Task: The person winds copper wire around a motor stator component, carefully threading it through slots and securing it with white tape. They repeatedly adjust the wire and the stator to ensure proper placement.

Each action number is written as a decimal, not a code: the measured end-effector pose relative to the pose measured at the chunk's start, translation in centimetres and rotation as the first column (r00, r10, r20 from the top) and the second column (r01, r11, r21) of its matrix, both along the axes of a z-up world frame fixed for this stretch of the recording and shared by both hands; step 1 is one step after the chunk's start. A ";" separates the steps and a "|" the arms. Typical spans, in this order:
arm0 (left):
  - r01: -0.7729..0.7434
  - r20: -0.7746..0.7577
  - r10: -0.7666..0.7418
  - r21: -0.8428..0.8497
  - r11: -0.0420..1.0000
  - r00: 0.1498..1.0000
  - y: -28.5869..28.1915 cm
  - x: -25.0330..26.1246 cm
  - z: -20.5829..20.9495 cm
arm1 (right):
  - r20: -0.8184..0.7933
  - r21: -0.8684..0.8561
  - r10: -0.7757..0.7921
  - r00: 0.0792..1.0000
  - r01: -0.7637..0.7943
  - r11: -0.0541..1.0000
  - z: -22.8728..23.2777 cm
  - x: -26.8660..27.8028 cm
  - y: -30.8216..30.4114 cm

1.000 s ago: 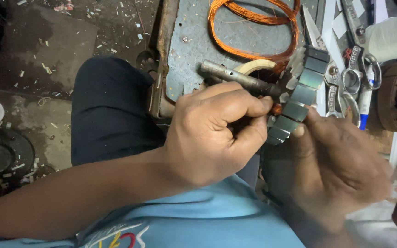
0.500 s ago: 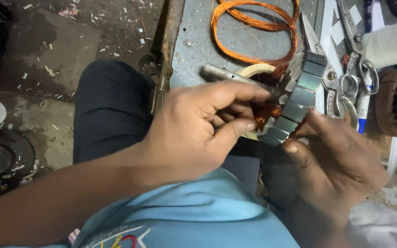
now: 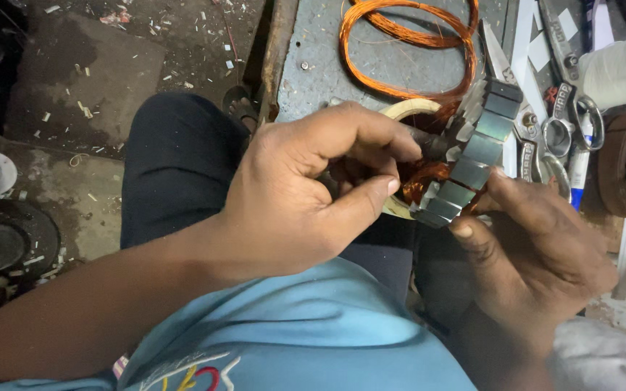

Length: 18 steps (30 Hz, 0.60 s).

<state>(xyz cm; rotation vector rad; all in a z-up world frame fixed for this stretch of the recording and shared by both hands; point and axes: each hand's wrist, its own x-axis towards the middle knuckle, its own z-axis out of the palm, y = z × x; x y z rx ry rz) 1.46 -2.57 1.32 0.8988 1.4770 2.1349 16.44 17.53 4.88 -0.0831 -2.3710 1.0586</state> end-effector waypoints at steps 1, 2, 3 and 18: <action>0.026 0.041 -0.027 0.030 0.999 0.999 -0.2 -0.2 0.1 | -0.002 -0.008 0.003 1.000 -0.003 1.000 -0.1 0.0 0.0; 0.050 0.081 -0.054 0.060 0.997 0.995 -0.4 -0.5 0.3 | -0.003 -0.016 0.007 1.000 -0.007 1.000 -0.1 0.0 -0.1; 0.075 0.135 -0.090 0.111 0.991 0.987 -0.7 -0.9 0.5 | -0.005 -0.024 0.004 1.000 -0.004 1.000 -0.1 0.0 -0.2; -0.165 -0.109 0.156 -0.085 0.983 0.982 1.5 0.7 0.5 | 0.161 0.056 -0.105 0.981 0.097 0.994 3.1 -0.8 -2.4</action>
